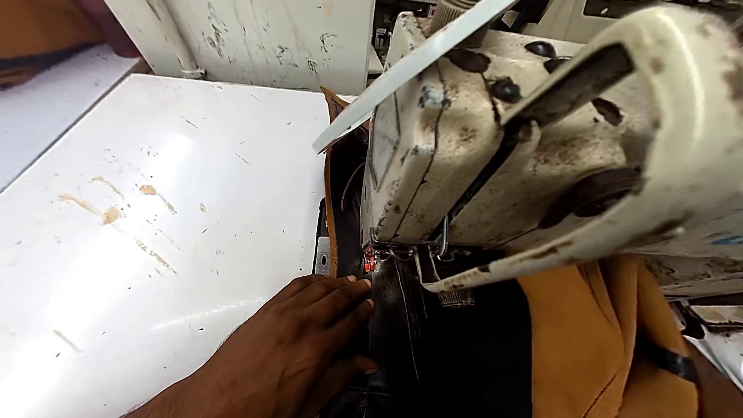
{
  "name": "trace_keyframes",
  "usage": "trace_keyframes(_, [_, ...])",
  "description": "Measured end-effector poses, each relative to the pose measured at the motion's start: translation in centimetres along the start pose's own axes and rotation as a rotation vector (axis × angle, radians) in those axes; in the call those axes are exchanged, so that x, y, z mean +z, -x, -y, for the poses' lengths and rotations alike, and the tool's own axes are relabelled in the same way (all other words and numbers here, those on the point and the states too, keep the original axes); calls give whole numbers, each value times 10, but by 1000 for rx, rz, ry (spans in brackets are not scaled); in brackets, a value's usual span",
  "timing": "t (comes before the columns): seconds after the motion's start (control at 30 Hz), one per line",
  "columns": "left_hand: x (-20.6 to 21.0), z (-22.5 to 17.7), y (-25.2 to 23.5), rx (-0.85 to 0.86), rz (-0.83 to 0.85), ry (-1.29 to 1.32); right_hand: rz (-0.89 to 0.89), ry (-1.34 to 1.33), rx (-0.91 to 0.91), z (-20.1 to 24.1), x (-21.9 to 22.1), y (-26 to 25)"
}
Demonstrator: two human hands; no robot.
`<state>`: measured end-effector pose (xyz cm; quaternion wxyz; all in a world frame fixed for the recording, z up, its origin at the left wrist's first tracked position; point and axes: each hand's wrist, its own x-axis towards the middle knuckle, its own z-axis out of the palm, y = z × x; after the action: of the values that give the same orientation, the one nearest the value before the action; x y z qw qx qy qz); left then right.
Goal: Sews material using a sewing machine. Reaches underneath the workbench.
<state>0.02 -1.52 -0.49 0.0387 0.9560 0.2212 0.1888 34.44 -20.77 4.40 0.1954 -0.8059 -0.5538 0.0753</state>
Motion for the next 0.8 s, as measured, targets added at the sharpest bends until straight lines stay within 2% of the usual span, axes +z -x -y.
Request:
trace_keyframes(0.1, [3, 1, 1, -29, -9, 6, -77, 61, -49, 15, 13, -3])
trace_keyframes(0.47, [6, 3, -7, -99, -6, 29, 9, 97, -72, 27, 15, -30])
trace_keyframes(0.63, [10, 4, -12, -115, -12, -13, 30, 158, -98, 18, 19, -52])
trace_keyframes(0.8, [15, 0, -14, -118, -63, -53, 25, 191, -83, 20, 24, -70])
